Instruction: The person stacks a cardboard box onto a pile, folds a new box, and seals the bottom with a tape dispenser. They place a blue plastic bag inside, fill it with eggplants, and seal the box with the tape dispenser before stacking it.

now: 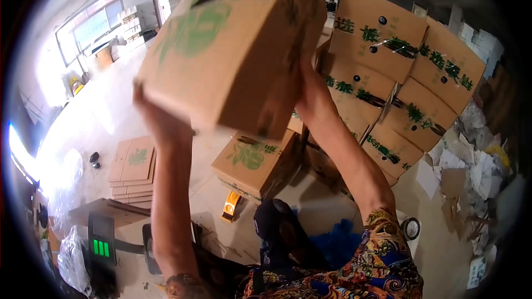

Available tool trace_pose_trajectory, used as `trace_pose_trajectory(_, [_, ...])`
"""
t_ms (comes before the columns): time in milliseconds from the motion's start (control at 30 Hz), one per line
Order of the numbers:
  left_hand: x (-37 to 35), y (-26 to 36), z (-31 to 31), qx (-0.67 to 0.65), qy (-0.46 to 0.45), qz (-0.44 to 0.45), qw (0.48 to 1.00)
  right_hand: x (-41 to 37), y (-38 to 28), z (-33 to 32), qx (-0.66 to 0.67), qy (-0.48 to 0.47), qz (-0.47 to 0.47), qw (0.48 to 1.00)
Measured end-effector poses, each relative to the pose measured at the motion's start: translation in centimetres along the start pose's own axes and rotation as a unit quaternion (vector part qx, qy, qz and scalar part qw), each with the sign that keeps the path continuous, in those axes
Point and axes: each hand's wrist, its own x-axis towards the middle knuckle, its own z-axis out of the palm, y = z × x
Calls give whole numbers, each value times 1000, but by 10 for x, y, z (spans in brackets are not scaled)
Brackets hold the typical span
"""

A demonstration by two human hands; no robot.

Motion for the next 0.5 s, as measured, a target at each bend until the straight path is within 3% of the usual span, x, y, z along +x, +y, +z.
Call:
trace_pose_trajectory(67, [71,-30,20,-9,65,-23,998,50,-15,2,-27,81,-9,996])
trace_pose_trajectory(100, [101,-47,25,-6,-19,-14,1000,65,-18,-2,-37,125,-12,991])
trace_pose_trajectory(133, [121,-62,38,36,-31,-14,999,76,-16,-19,-50,126,9,991])
trace_pose_trajectory(200, [127,-82,48,158,-87,99,979,100,-9,-58,-77,121,51,988])
trace_pose_trajectory(233, [131,-89,49,216,-109,157,957,73,-8,-52,-109,137,73,982])
trace_pose_trajectory(267, [137,-94,49,253,-158,187,936,42,-15,-42,-173,40,38,983])
trace_pose_trajectory(333, [144,-109,47,320,-245,241,883,5,2,-20,-321,1,-173,931])
trace_pose_trajectory(367, [140,-122,49,402,-190,328,833,13,3,-26,-293,24,-190,937])
trace_pose_trajectory(400, [136,-130,50,337,-194,280,878,26,3,-31,-263,51,-208,941])
trace_pose_trajectory(500, [135,-138,59,312,-206,292,880,50,-3,-38,-286,82,-248,922])
